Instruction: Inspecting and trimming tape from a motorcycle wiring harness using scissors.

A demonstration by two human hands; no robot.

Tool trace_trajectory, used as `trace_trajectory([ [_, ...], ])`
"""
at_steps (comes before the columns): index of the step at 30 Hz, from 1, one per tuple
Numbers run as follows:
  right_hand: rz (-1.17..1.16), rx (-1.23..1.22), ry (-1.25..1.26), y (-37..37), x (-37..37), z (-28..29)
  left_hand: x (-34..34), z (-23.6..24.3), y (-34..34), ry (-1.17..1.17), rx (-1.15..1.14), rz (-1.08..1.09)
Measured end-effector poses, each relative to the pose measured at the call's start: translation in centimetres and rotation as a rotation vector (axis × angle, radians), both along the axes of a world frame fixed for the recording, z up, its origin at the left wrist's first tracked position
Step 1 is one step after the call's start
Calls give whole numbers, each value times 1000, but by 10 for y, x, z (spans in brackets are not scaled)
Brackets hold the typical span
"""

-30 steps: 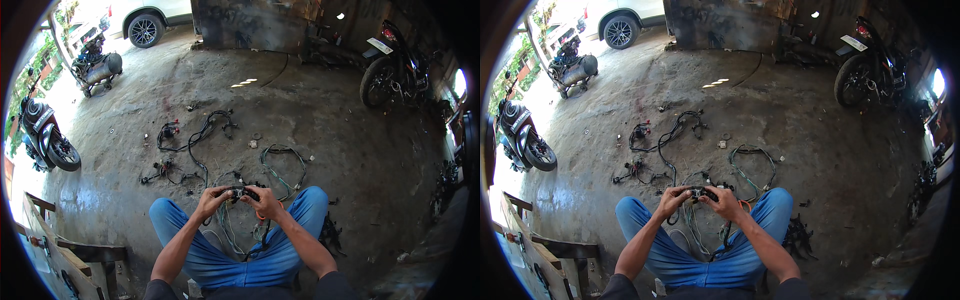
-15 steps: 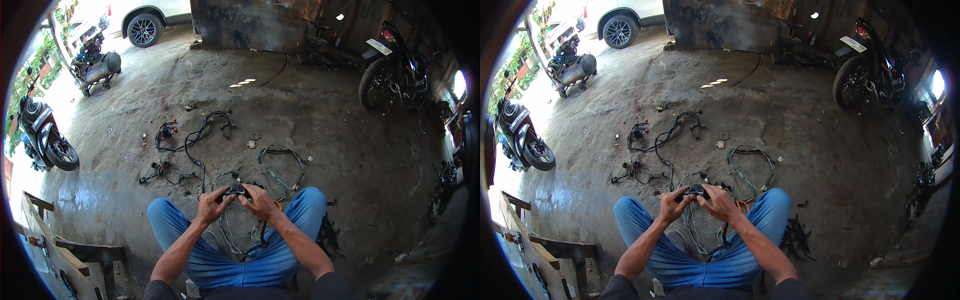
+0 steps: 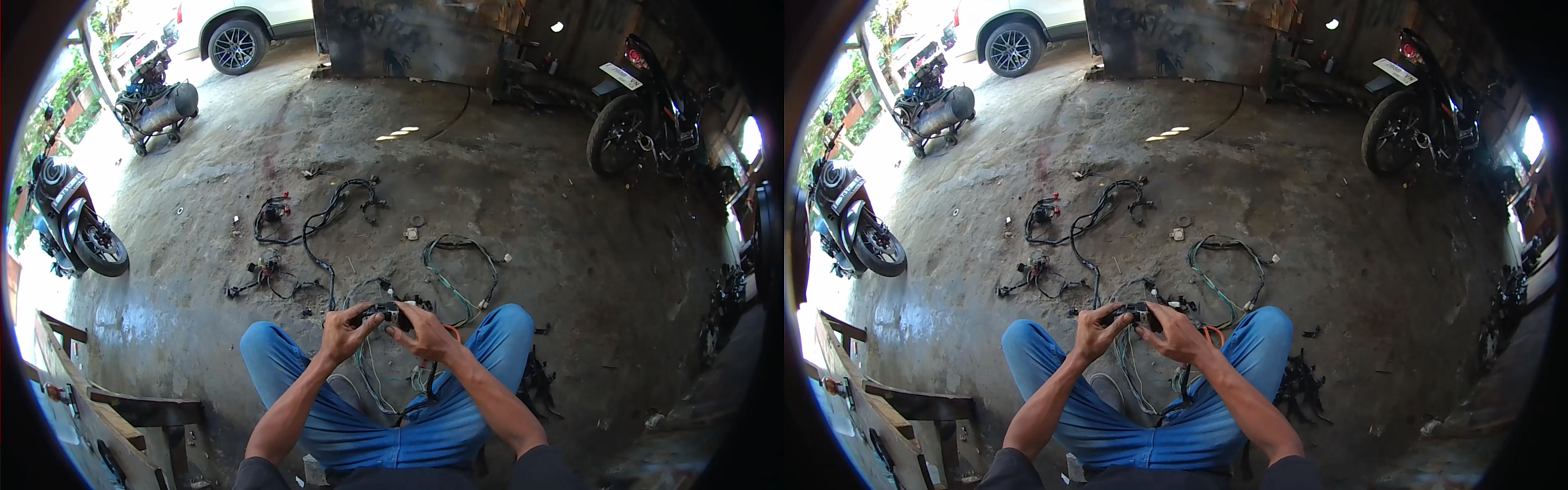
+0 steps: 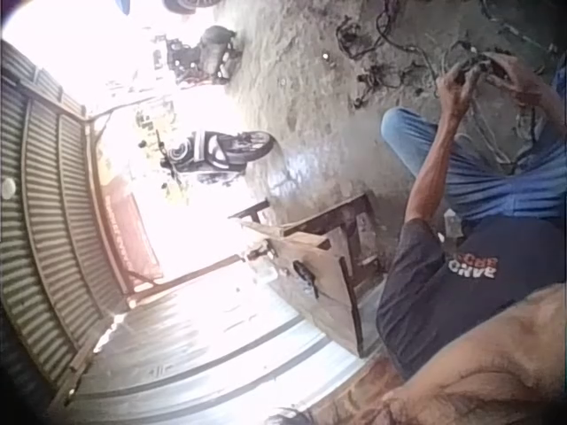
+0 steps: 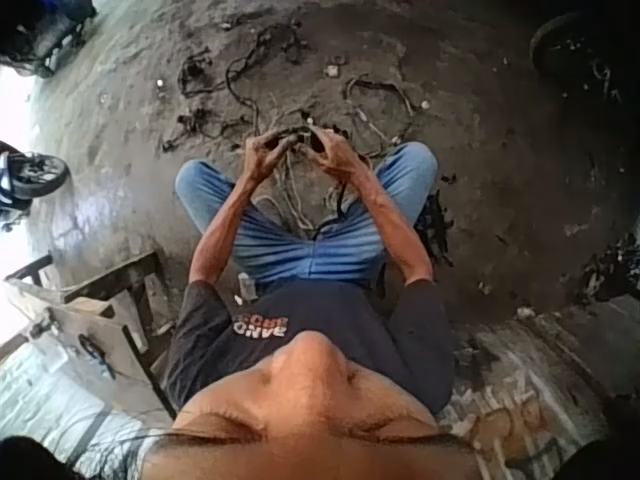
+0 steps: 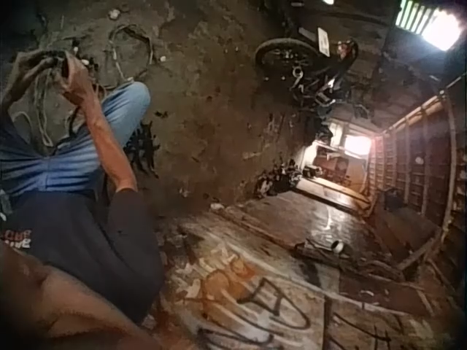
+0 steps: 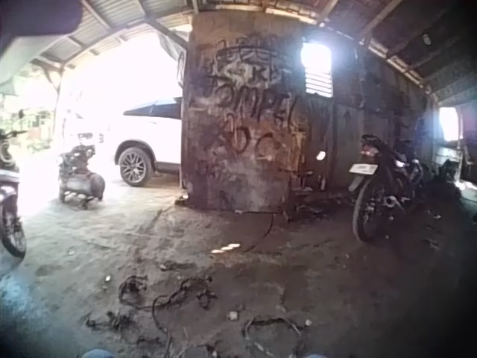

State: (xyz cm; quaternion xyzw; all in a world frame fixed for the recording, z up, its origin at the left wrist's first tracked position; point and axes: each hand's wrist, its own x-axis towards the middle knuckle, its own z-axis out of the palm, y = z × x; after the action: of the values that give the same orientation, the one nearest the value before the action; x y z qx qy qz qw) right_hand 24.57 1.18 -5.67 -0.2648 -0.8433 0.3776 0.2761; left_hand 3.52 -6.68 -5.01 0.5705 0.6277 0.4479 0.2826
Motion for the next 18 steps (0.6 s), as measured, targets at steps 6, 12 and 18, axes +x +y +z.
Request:
trace_trajectory([
  [6, 16, -102, -50, 5, 1, 0, 5, 13, 1, -114, -104, 11],
  [12, -63, -68, 55, 1, -4, 10, 11, 17, 1, 11, -49, 47],
  [18, -222, 215, -20, 4, -2, 21, 16, 15, 2, 267, 108, 169],
])
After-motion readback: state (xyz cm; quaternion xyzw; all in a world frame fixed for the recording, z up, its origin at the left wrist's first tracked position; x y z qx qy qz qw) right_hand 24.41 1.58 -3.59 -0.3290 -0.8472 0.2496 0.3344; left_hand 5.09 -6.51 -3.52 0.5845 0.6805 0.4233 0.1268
